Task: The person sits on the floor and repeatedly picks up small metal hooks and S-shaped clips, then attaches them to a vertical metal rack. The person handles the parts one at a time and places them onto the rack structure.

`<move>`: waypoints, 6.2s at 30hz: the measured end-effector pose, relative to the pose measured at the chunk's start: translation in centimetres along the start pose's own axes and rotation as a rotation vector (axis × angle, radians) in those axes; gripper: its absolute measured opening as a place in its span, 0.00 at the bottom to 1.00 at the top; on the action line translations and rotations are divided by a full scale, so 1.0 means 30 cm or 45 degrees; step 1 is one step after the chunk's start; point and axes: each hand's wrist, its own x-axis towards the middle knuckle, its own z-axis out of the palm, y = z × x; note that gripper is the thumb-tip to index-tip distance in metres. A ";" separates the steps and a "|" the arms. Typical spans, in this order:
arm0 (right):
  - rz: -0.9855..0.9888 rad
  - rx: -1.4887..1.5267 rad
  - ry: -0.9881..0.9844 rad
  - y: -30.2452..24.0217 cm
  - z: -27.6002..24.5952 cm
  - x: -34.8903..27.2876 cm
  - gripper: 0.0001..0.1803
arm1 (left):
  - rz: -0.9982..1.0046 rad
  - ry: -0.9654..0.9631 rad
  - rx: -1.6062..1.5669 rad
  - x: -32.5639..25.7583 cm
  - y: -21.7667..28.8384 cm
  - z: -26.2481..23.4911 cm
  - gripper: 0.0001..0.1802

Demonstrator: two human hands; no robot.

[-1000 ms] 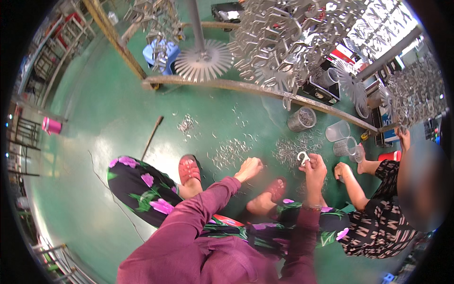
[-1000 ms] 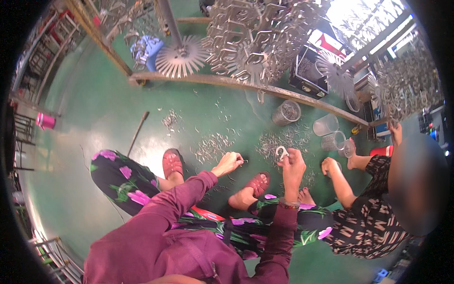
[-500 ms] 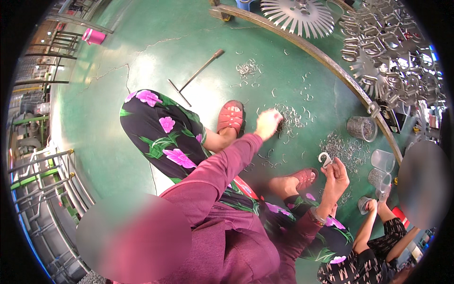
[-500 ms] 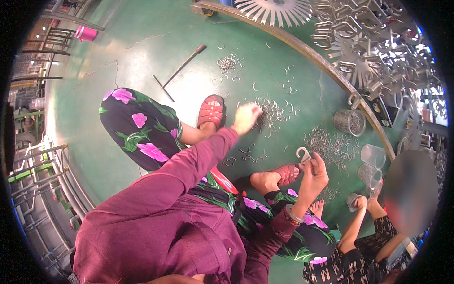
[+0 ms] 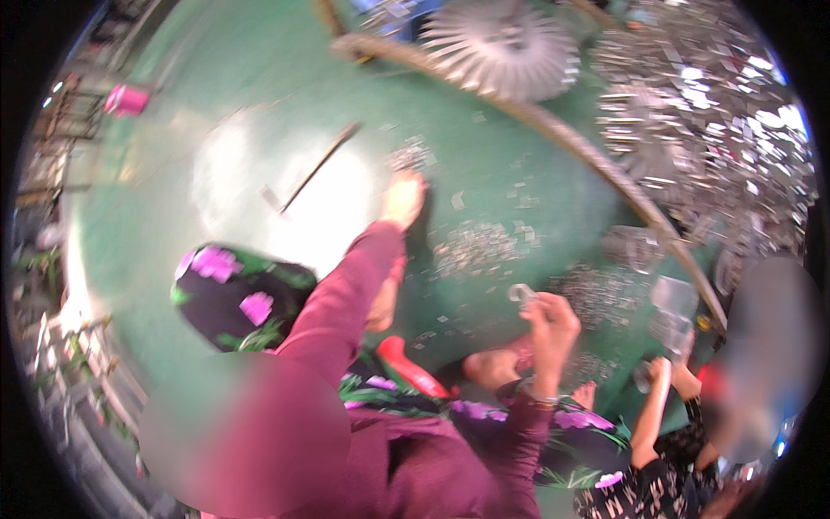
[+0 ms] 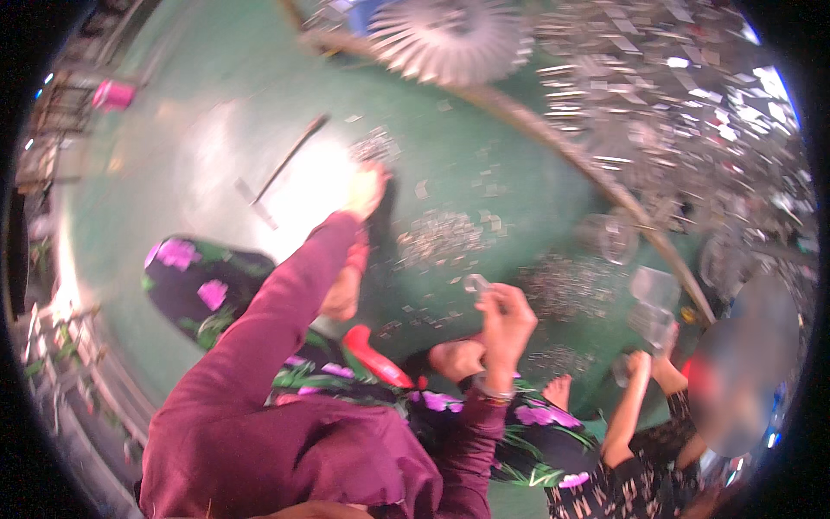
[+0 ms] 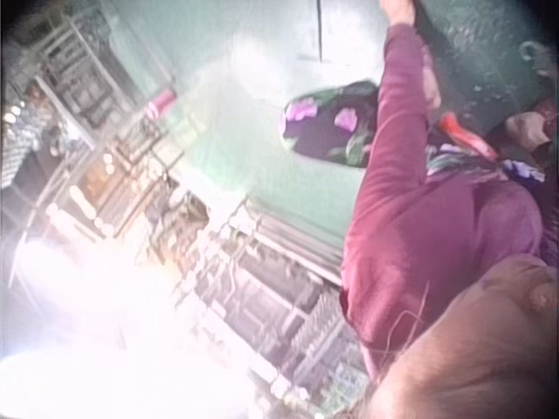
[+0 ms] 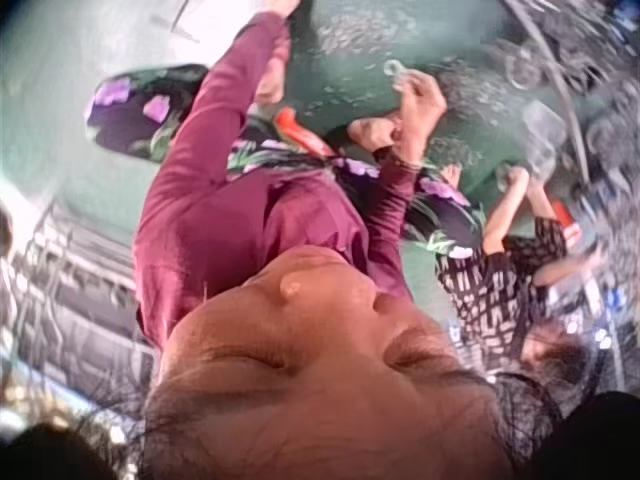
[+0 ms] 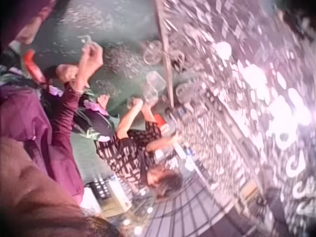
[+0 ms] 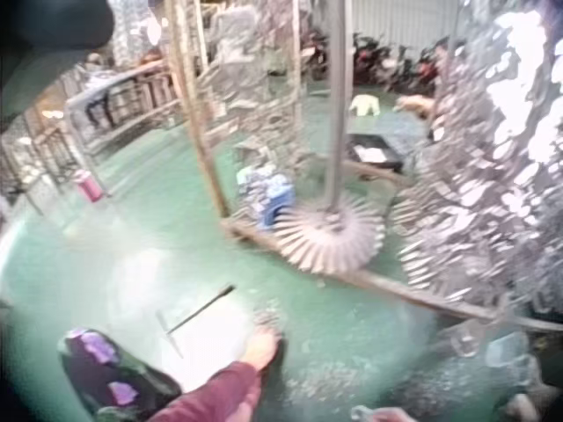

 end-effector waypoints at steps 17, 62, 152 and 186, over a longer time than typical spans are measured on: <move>-0.380 0.316 0.411 -0.369 -0.091 0.089 0.08 | 0.439 -0.122 -1.420 0.057 0.907 -0.728 0.07; -0.555 -0.242 0.893 -0.567 -0.249 0.290 0.11 | 0.623 -0.277 -1.345 0.329 1.059 -0.784 0.10; -0.779 -0.183 0.954 -0.604 -0.398 0.175 0.16 | 1.039 0.705 -0.729 0.373 1.543 -1.603 0.12; -1.065 0.413 0.668 -1.147 -0.674 -0.009 0.18 | 0.888 -0.007 -1.343 0.299 1.424 -1.592 0.08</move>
